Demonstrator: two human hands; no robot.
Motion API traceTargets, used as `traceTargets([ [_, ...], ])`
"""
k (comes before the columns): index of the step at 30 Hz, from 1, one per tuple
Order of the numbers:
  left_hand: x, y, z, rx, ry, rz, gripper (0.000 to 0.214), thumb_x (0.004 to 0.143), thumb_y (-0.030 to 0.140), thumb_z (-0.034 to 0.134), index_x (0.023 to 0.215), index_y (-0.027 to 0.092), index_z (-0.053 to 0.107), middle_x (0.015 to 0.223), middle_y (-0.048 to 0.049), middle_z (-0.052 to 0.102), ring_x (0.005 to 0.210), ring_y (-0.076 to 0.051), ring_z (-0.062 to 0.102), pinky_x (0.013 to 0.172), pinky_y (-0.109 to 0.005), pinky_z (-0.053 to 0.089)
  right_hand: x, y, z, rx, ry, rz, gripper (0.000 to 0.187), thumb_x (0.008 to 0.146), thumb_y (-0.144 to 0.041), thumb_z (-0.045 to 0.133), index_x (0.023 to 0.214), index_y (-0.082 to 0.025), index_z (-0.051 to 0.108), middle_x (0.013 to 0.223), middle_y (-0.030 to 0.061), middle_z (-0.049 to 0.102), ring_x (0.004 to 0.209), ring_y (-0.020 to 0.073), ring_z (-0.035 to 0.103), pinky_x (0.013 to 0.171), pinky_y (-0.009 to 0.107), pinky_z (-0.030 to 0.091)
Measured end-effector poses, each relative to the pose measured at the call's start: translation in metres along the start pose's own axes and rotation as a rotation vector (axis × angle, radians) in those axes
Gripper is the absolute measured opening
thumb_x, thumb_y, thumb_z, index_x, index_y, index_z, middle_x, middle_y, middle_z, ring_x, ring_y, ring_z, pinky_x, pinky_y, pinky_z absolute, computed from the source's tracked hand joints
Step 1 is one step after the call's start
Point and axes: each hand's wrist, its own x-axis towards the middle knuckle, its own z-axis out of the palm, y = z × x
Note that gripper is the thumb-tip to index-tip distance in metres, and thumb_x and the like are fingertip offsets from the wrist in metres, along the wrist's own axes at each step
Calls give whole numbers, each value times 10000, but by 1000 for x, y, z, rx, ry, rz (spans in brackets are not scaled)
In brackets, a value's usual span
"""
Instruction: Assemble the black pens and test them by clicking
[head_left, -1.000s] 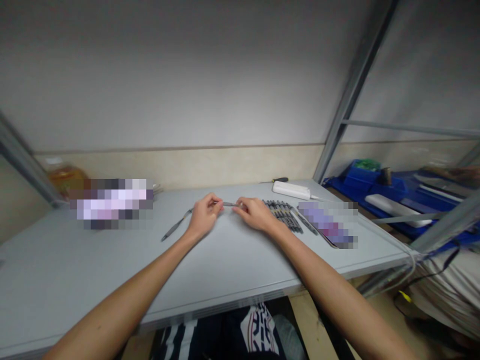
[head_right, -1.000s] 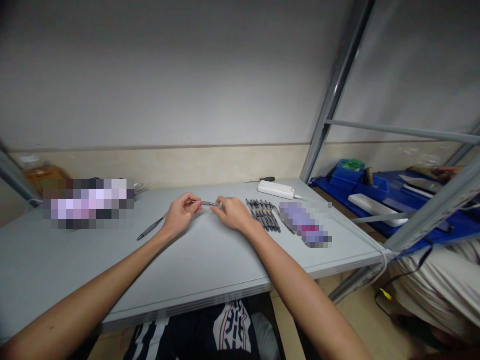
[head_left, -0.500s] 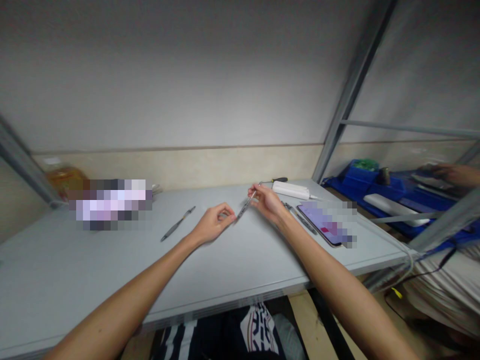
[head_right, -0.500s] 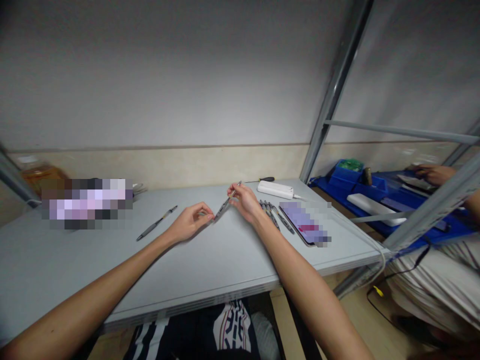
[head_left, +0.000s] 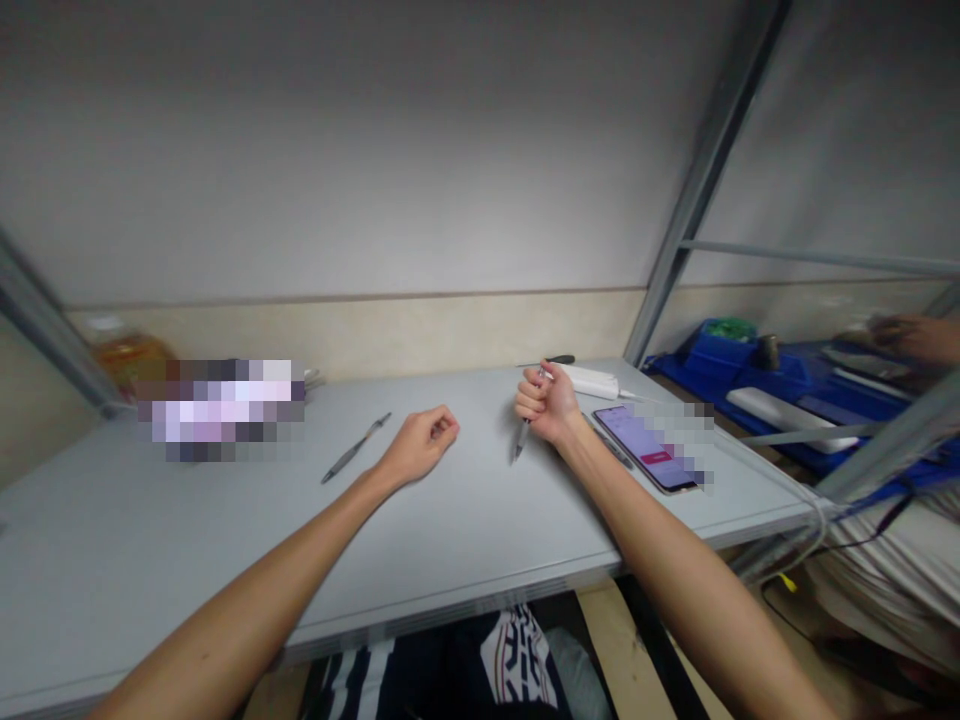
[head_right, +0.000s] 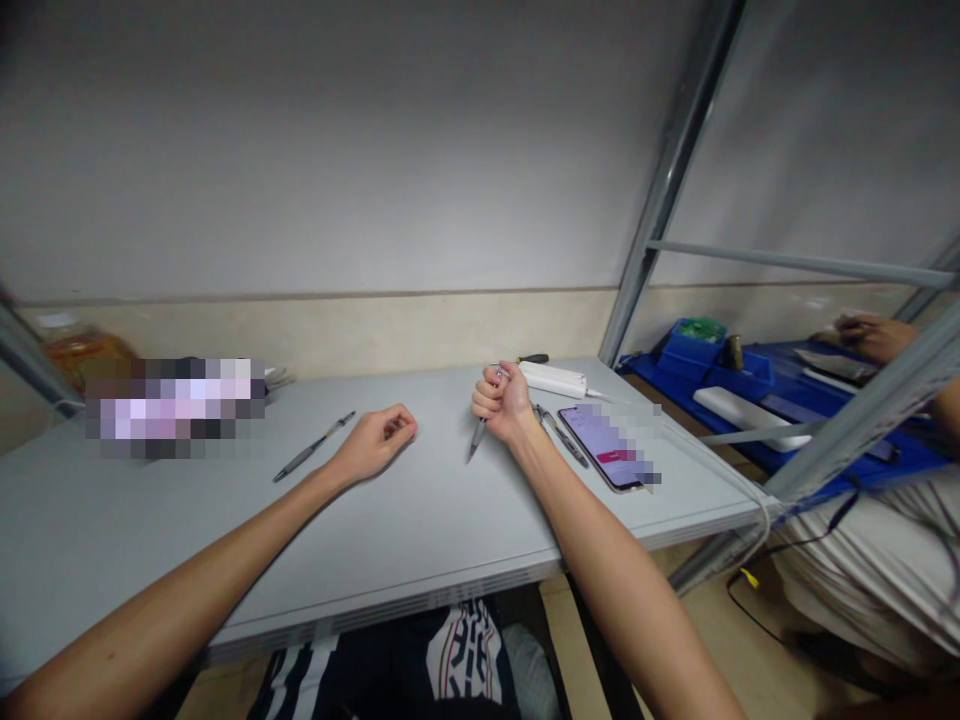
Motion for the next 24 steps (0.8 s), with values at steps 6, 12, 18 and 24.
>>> traceTargets([
  [6, 0, 2, 1, 41, -21, -3, 145, 783, 242, 473, 717, 165, 576, 645, 1, 603, 617, -118, 538, 592, -224, 388, 0, 0, 0, -46, 2, -24, 320, 790, -337, 342, 510, -205, 260, 405, -88, 105, 344, 71, 68, 307, 174, 126],
  [12, -1, 2, 1, 62, -30, 14, 146, 783, 231, 464, 720, 171, 580, 656, 0, 609, 618, -122, 537, 590, -229, 383, -2, 0, 0, -148, 42, -83, 392, 795, -499, 345, 535, -214, 275, 410, -91, 143, 350, 66, 78, 320, 179, 141],
  [18, -1, 2, 1, 97, -42, 30, 146, 785, 228, 465, 708, 172, 577, 648, 0, 601, 605, -120, 527, 574, -226, 373, -1, 0, -1, -163, 75, -175, 337, 782, -394, 365, 521, -213, 253, 388, -84, 151, 339, 75, 79, 323, 190, 146],
  [24, -1, 1, 2, 106, -51, 26, 145, 782, 223, 465, 704, 169, 574, 648, -3, 597, 611, -122, 526, 582, -229, 373, -2, -2, -2, -109, 57, -193, 332, 769, -423, 367, 530, -215, 269, 393, -84, 172, 336, 74, 96, 323, 191, 156],
])
